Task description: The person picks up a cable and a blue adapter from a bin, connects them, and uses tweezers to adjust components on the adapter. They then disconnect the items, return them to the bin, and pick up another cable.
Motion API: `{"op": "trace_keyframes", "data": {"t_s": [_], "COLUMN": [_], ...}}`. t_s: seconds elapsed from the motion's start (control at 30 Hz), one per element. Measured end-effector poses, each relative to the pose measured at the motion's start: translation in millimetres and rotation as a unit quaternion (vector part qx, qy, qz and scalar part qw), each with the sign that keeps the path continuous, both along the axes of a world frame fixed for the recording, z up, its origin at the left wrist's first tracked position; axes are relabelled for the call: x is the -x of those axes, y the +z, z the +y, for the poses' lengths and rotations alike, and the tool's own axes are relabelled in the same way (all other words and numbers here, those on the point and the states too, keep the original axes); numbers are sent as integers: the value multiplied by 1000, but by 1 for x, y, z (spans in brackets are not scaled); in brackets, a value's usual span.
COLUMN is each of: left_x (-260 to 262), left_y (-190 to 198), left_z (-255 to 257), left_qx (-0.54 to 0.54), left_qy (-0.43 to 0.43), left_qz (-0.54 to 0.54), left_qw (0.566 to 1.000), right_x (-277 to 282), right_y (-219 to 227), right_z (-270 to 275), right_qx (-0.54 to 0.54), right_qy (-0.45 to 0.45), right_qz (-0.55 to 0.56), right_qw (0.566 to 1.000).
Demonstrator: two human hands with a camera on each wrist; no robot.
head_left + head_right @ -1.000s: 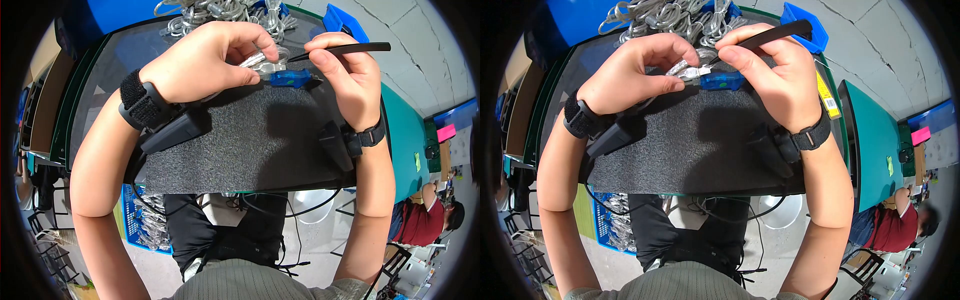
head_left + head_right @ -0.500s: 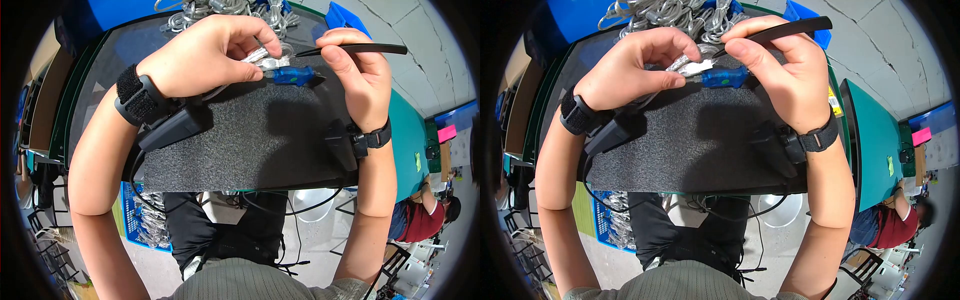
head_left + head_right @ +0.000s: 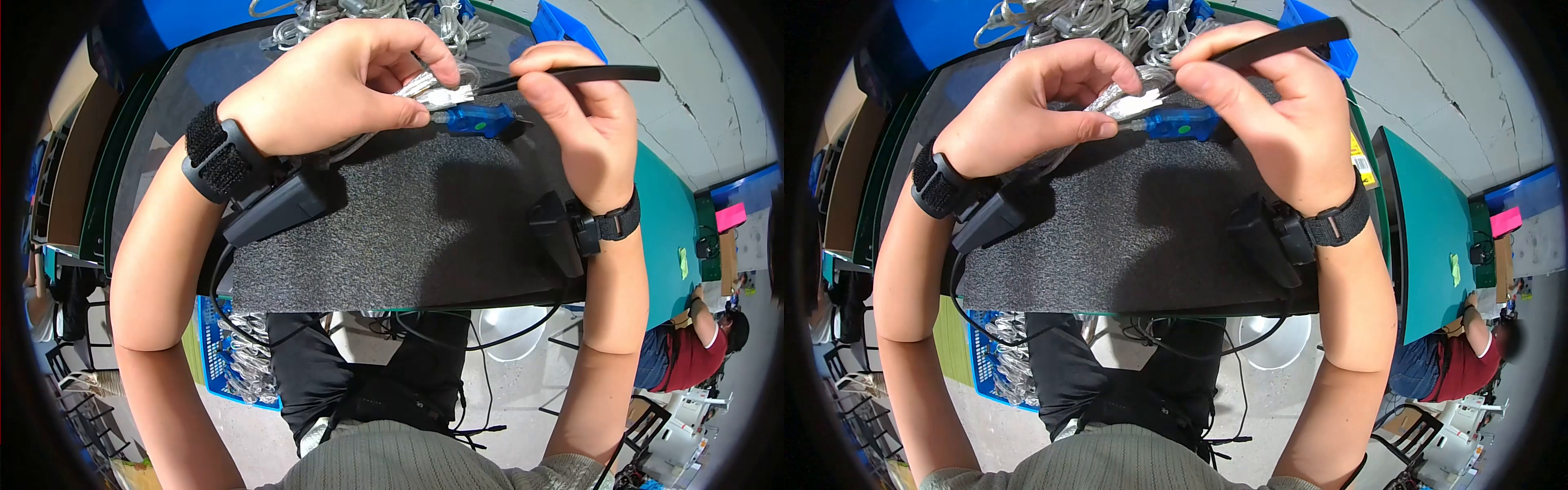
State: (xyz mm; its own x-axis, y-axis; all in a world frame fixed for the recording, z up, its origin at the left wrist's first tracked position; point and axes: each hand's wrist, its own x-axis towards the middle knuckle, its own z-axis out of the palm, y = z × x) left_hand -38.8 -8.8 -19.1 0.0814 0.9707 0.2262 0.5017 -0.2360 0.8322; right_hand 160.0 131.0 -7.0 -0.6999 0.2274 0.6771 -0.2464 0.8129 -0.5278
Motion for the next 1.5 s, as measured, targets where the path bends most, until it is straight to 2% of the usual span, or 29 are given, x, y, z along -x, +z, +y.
{"op": "trace_keyframes", "data": {"t_s": [0.03, 0.1, 0.17, 0.23, 0.27, 0.3, 0.4, 0.47, 0.57, 0.77, 0.9, 1.0, 1.1, 1.17, 1.27, 1.37, 1.5], "left_x": [0, -1, -1, -1, -1, -1, -1, -2, -3, -4, -8, -9, -6, -3, -7, -14, -18], "left_y": [-1, -1, 1, -3, -4, -2, -1, -6, -6, -5, -3, 1, 4, -1, 1, 7, 8], "left_z": [0, 0, -1, 0, 0, 0, -1, 0, 0, -1, -1, -4, -3, 1, -1, -5, -5], "left_qx": [-9, -18, 1, -10, -21, -21, -10, -32, -44, -84, -66, -94, -52, -156, -205, -225, -231], "left_qy": [1, 1, -11, -18, -26, -25, -23, -27, -11, -2, -7, -2, 22, 32, 57, 93, 137], "left_qz": [-2, -3, -16, -26, -37, -35, -29, -48, -35, 38, 21, 47, 91, 180, 241, 302, 279], "left_qw": [1000, 1000, 1000, 999, 999, 999, 999, 998, 998, 996, 998, 995, 994, 971, 947, 922, 922], "right_x": [-1, -3, -2, -4, -6, -3, 2, 4, 0, 2, 0, -1, -1, 0, -1, -1, -2], "right_y": [0, -3, -5, -3, 1, 0, -6, -12, -6, -5, 1, 3, 4, 3, 8, 6, 6], "right_z": [0, -1, 6, 3, -3, -7, -11, -8, -9, -9, -13, -20, -25, -27, -29, -26, -26], "right_qx": [0, 107, 88, 136, 116, 93, 110, 100, 92, 59, 48, 103, 128, 176, 181, 213, 291], "right_qy": [-1, 20, 41, 38, -24, -46, -42, -9, -27, -22, -43, -53, -71, -65, -97, -82, -57], "right_qz": [1, 32, 54, -28, -107, -120, -136, -100, -156, -133, -144, -153, -164, -171, -208, -212, -227], "right_qw": [1000, 994, 994, 990, 987, 987, 984, 990, 983, 989, 988, 981, 976, 967, 956, 950, 928]}}
